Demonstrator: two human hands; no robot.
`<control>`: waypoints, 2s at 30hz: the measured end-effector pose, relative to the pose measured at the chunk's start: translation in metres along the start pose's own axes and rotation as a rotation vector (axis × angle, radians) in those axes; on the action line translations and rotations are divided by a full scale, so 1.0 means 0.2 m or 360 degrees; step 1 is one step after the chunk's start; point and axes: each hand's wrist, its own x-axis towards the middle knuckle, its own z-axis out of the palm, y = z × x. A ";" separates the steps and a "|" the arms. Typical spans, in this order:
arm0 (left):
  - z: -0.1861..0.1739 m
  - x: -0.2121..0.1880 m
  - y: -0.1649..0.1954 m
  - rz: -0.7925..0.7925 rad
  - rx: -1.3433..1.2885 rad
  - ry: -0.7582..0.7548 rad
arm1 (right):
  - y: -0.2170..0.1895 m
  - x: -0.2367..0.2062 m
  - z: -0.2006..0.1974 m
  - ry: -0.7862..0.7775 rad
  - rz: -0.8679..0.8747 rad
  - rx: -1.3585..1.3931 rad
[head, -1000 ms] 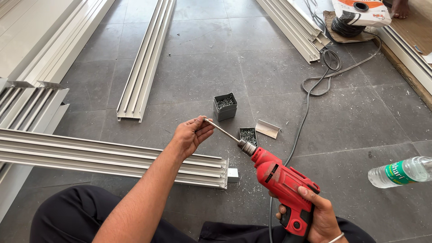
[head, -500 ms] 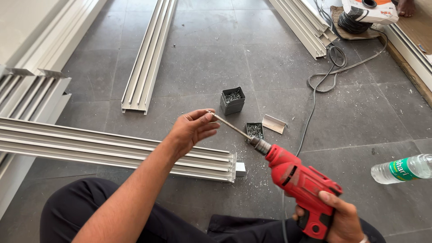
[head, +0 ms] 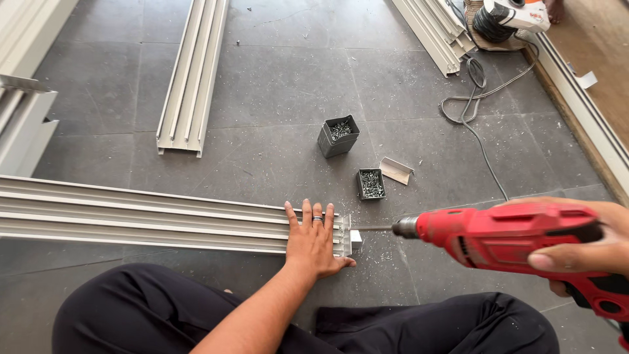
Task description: The person sits on the floor and assembles a metal frame by attaching small metal brackets to the ends of long metal profiles. They use a red corded drill to drive screws into the brackets, securing them to the profiles. The person repeats this process for multiple profiles, handling the brackets and screws by hand.
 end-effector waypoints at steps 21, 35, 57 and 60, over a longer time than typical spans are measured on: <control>0.08 0.03 0.06 0.0091 0.0019 0.0061 | -0.67 -0.13 0.27 0.0052 0.0207 -0.0634; 0.07 0.02 0.07 0.0117 0.0017 0.0013 | -0.66 -0.11 0.25 0.0083 0.0374 -0.0514; 0.07 0.02 0.06 0.0102 0.0003 0.0020 | -0.67 -0.13 0.27 0.0070 0.0330 -0.0557; 0.07 0.02 0.06 0.0086 0.0013 0.0070 | -0.66 -0.12 0.26 0.0030 0.0269 -0.0660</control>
